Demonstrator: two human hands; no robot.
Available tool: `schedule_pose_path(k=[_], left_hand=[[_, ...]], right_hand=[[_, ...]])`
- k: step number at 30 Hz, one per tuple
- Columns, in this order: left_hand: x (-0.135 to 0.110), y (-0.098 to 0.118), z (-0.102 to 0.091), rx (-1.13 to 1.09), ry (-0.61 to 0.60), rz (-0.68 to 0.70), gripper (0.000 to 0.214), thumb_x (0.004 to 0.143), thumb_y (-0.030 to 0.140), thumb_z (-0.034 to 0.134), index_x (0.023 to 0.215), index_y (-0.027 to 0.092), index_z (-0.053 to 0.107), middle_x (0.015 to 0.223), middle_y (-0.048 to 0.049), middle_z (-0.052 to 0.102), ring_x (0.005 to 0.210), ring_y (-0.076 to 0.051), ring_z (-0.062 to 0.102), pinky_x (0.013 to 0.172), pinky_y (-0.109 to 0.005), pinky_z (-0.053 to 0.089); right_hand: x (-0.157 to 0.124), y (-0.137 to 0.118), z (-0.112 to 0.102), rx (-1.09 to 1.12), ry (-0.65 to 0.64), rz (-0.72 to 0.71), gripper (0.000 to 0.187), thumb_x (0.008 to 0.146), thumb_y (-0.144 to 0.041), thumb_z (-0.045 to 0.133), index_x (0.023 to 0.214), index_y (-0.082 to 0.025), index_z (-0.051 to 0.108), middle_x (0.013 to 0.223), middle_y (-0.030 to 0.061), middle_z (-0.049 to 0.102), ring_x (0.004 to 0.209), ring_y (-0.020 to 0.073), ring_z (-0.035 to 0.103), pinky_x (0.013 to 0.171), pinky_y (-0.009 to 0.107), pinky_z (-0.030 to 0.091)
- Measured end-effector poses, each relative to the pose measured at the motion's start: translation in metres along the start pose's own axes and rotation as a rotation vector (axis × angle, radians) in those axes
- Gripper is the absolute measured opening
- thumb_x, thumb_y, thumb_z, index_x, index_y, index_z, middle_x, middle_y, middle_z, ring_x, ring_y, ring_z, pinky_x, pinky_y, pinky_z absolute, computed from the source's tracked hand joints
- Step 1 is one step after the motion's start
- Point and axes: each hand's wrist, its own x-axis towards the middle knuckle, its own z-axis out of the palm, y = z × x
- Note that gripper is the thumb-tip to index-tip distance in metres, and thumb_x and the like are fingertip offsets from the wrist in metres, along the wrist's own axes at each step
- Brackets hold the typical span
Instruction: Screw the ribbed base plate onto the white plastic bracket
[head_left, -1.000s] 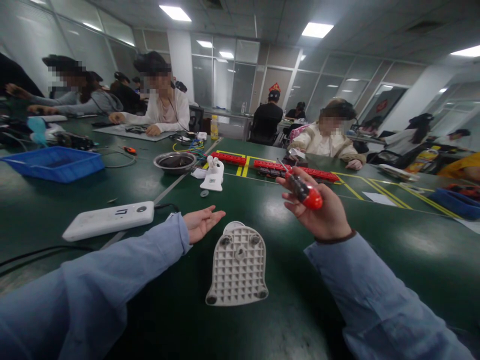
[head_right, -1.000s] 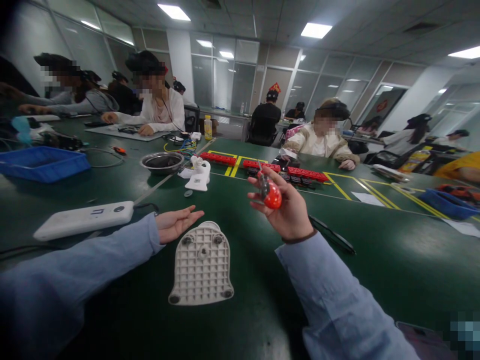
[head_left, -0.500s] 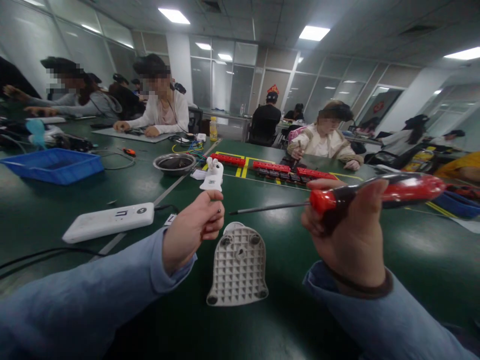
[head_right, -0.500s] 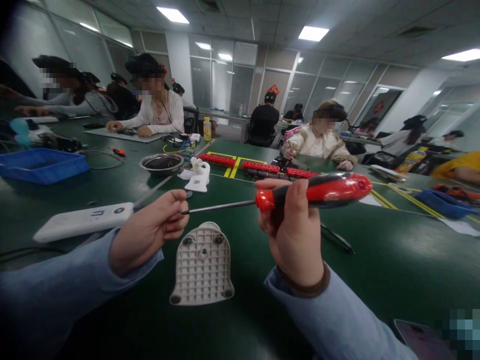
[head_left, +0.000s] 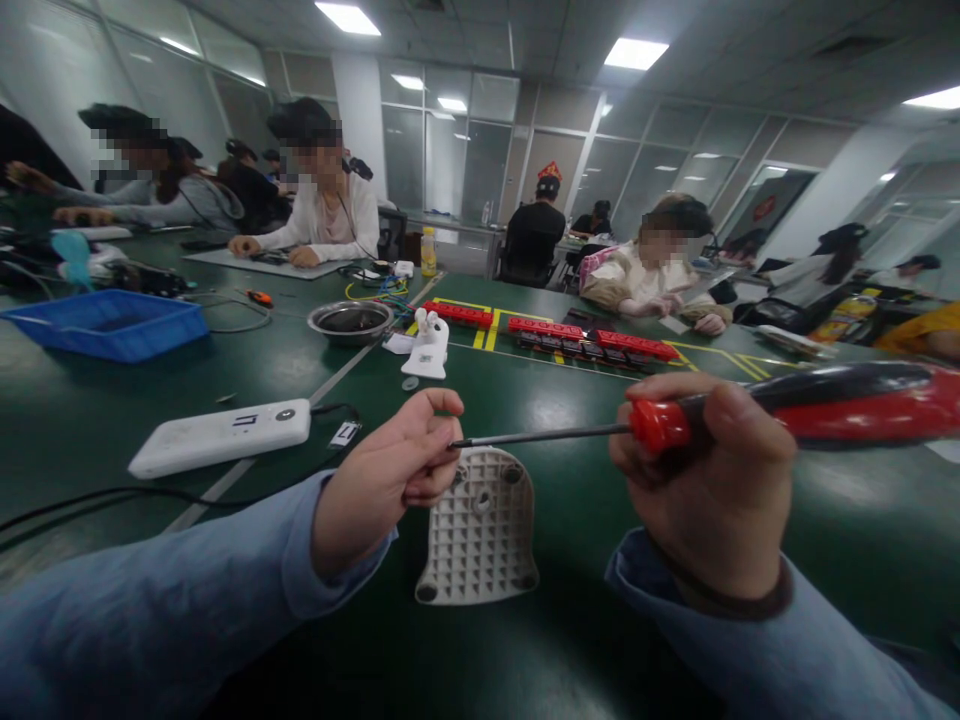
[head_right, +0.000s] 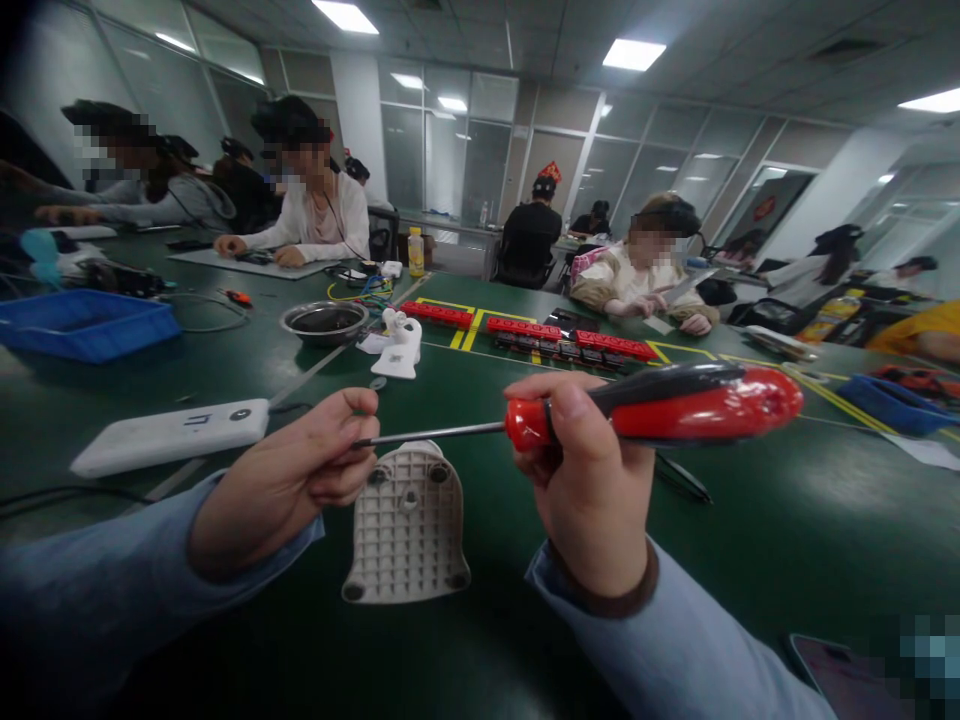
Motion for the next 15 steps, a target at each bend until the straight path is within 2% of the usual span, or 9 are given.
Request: schedule_pose_path(k=[11,15], left_hand=[[-0.0006,-0.0023,0.0003,-0.008,0.023,0.003,0.01,0.075,0.016,0.048,0.082,0.02,0.043,0.054,0.0074,0.036,0.033,-0.001,0.023,0.035,-0.014,0.015],[0.0012,-0.0062,-0.0014,0.067,0.02,0.079,0.013,0.075,0.018,0.05,0.084,0.021,0.041,0.053,0.0087,0.036,0.032,-0.001,0.024,0.033,-0.013,0.018]], right_hand=[[0.0031,0.0055,-0.0011,0.046,-0.003,0.066,0.019,0.065,-0.034,0.057,0.059,-0.017,0.062,0.038,-0.0045,0.04,0.03,0.0053,0.03,0.028,0.016,0.019],[0.0002,0.0065,-0.0018,0.052,-0.031,0.064,0.019,0.066,-0.036,0.058,0.06,-0.018,0.062,0.041,-0.0037,0.043,0.031,0.0054,0.032,0.028,0.016,0.02]])
